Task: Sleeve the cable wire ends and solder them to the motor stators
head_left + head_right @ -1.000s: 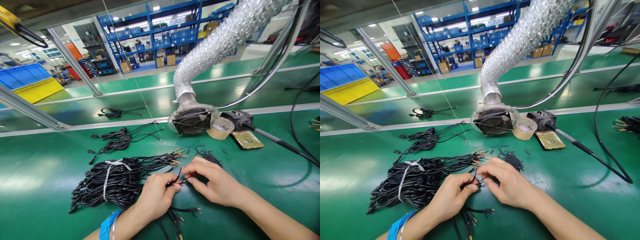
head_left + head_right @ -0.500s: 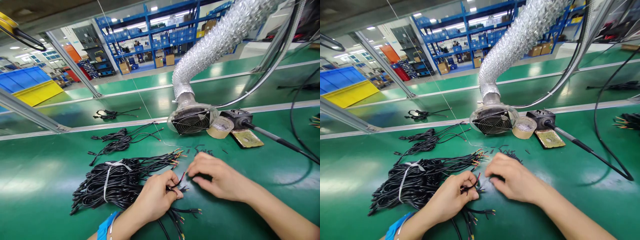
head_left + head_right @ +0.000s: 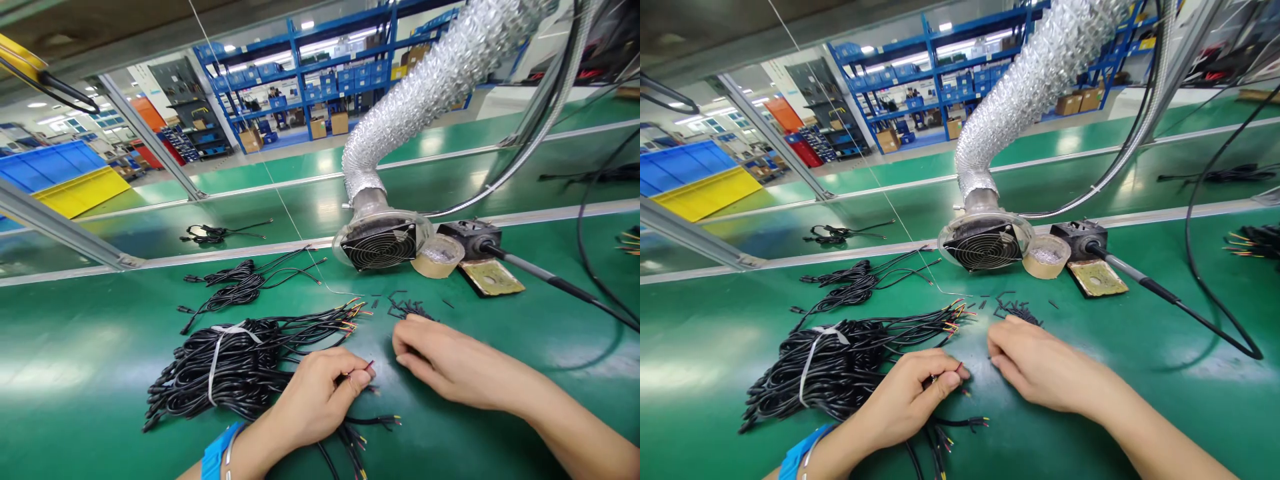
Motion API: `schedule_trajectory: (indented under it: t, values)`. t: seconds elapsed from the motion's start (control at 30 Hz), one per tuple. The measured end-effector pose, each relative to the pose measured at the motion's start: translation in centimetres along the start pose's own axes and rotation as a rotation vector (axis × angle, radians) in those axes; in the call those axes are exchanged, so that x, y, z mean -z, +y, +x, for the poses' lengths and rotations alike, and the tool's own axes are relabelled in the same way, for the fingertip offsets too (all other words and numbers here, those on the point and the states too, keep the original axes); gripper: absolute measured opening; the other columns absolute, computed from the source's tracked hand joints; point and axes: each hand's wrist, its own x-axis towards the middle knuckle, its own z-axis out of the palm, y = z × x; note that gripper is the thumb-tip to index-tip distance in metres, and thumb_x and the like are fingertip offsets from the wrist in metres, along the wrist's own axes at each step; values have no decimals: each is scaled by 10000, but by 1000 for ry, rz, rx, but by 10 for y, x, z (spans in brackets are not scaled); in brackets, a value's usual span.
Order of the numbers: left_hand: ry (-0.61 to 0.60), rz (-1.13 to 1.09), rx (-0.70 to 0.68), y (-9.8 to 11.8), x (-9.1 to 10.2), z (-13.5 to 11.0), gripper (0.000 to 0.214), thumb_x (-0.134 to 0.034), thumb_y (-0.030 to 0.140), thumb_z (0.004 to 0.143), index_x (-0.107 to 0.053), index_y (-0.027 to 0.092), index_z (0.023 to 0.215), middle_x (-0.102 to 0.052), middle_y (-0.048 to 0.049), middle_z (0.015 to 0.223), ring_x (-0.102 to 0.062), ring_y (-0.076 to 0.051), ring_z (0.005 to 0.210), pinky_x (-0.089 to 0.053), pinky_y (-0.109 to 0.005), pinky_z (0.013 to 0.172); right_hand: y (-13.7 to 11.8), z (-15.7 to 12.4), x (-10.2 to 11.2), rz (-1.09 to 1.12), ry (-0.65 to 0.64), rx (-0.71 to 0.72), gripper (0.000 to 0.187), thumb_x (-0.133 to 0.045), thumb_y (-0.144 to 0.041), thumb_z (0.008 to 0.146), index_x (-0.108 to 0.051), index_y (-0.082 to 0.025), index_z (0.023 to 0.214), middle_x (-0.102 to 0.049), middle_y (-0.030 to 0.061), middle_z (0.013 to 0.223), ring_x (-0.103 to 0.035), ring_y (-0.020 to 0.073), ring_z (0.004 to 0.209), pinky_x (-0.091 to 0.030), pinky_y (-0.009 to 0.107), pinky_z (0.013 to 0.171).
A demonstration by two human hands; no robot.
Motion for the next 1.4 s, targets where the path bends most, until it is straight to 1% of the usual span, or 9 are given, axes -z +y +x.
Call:
schedule_trajectory:
  t: [0.1,0.17,0.27,0.4,0.77,0.93,1.07,1.23,1.4]
  values:
    - [-20,24,64,1,-2,0,329,-481,355,961,-747,190,860,-684,-7,746,-563,-135,644,-407,-222,600,-6,4,4,204,118,40,136,-456,-114,930,-541,-215,900,-604,19,857,-558,160,740,-451,282,682]
    - [-23,32,91,1,-3,0,334,-487,368,952,-747,185,848,-668,6,703,-530,-123,596,-381,-216,561,-10,6,3,279,170,78,167,-467,-94,911,-586,-211,914,-617,25,884,-574,155,771,-455,279,716]
    - [-12,16,99,1,-3,0,337,-486,367,946,-746,182,836,-669,13,703,-520,-118,590,-380,-213,563,-13,8,-3,335,219,80,162,-497,-91,876,-615,-203,886,-625,21,846,-574,148,734,-452,268,682]
    - [-4,-17,106,2,-2,1,337,-481,358,942,-743,177,833,-683,5,731,-542,-123,620,-400,-210,584,-12,8,-8,389,272,84,140,-537,-80,834,-601,-196,879,-626,7,802,-556,130,687,-459,242,647]
    - [-5,-9,105,2,-1,0,320,-492,351,934,-741,178,833,-680,5,710,-535,-119,600,-396,-211,566,-11,9,-15,390,296,122,158,-550,-72,828,-593,-200,909,-622,-1,807,-563,119,681,-477,231,648]
    - [7,-8,94,0,-2,0,308,-500,351,935,-727,180,818,-671,9,697,-532,-118,592,-397,-217,565,-13,12,-24,385,261,122,128,-552,-94,847,-592,-201,906,-620,-12,781,-561,111,665,-474,216,641]
    - [-1,10,97,-2,-3,0,272,-521,326,929,-705,178,793,-653,21,668,-517,-112,580,-374,-221,553,-15,12,-25,397,218,139,169,-543,-77,831,-594,-205,929,-629,-16,798,-569,105,661,-478,208,643]
    - [-12,-30,127,-3,-3,0,239,-508,299,939,-706,186,865,-699,16,748,-566,-117,628,-387,-216,562,-10,8,-12,405,340,85,184,-565,-65,789,-576,-209,902,-609,-21,778,-558,110,666,-484,212,642]
    - [-12,-25,119,-2,-3,1,242,-505,296,941,-696,191,836,-706,26,743,-573,-113,629,-387,-219,569,-10,9,-10,404,345,97,182,-560,-74,792,-575,-211,911,-620,-15,786,-565,117,668,-494,225,646]
